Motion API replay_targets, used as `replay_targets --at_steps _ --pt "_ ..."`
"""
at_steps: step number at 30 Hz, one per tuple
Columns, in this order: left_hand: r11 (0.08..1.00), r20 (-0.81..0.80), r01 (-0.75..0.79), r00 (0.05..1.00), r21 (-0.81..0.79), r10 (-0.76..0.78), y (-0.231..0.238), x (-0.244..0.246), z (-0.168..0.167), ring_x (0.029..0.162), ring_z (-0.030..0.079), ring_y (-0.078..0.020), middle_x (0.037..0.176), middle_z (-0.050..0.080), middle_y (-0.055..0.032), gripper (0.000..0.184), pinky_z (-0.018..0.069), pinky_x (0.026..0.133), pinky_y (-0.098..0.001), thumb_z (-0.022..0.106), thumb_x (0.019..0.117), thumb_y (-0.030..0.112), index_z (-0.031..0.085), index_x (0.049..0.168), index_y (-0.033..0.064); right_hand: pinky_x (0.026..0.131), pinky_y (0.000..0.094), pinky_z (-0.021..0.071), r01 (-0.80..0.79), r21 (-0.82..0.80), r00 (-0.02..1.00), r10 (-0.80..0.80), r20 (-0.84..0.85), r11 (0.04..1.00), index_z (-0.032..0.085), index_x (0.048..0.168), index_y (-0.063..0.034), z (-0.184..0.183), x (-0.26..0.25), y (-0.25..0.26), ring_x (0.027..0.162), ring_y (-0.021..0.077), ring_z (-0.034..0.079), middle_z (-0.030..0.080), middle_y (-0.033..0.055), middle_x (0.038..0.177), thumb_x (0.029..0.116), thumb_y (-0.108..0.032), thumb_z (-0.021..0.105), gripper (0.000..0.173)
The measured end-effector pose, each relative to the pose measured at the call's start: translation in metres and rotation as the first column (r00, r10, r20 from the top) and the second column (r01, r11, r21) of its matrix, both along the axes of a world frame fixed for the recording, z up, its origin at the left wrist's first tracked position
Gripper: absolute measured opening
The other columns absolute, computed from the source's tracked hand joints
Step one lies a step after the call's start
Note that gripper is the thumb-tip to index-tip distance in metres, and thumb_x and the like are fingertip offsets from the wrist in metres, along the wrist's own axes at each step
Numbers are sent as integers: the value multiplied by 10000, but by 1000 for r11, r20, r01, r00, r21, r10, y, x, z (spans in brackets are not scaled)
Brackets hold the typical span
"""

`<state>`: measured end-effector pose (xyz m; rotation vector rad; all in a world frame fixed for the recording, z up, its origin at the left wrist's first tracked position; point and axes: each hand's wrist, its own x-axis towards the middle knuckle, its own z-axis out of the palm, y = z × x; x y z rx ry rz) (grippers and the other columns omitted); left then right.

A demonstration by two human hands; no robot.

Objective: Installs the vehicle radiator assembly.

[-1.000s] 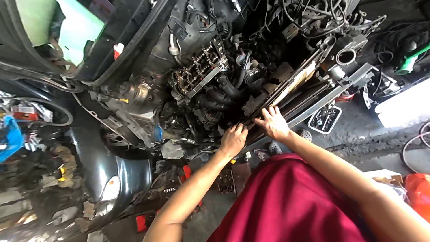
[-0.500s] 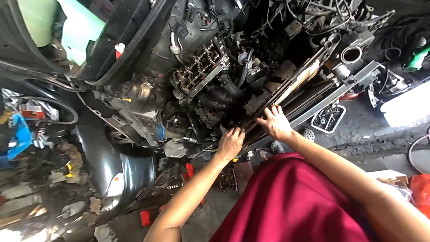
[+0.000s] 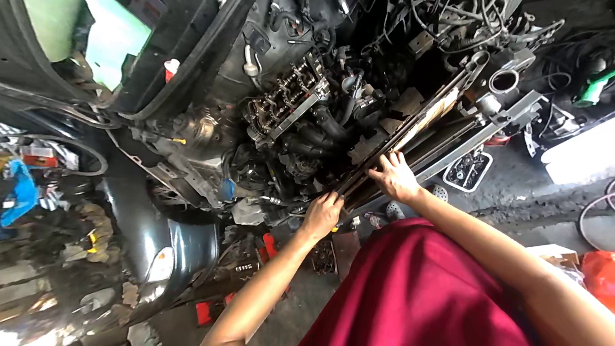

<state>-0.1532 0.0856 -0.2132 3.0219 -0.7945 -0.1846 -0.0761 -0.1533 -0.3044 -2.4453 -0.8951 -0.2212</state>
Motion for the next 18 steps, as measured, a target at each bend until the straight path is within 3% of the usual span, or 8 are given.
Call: replay_targets --at_steps 6,10,15,18 --pt "995 160 -36 986 -96 51 -1 7 8 744 734 -327 877 723 -182 177 619 662 -432 643 923 98 779 990 6 934 593 470 -9 158 1000 8 8 987 769 1105 -197 -20 -8 -16 1033 434 619 657 203 1044 912 -185 621 243" --pt "983 215 -49 973 -177 87 -21 22 1 725 732 -310 877 724 -172 181 618 643 -433 653 933 116 785 1007 17 935 567 482 130 312 987 -92 -133 941 765 1060 -123 -26 -21 -26 1079 424 599 660 195 1060 908 -193 638 209" --pt "974 280 39 960 -221 25 -57 46 1 718 715 -293 872 706 -156 176 608 619 -428 671 924 107 784 1034 28 940 585 484 290 283 946 -230 -227 914 670 1318 -98 -14 -10 -29 1145 463 568 628 238 1189 870 -161 690 454" --pt "974 286 71 958 -214 -7 -69 56 3 735 721 -292 888 713 -154 169 615 643 -430 680 926 116 781 1028 27 941 616 465 269 207 962 -253 -102 941 673 1325 -180 -17 -1 -39 1146 490 578 628 254 1197 871 -149 665 456"
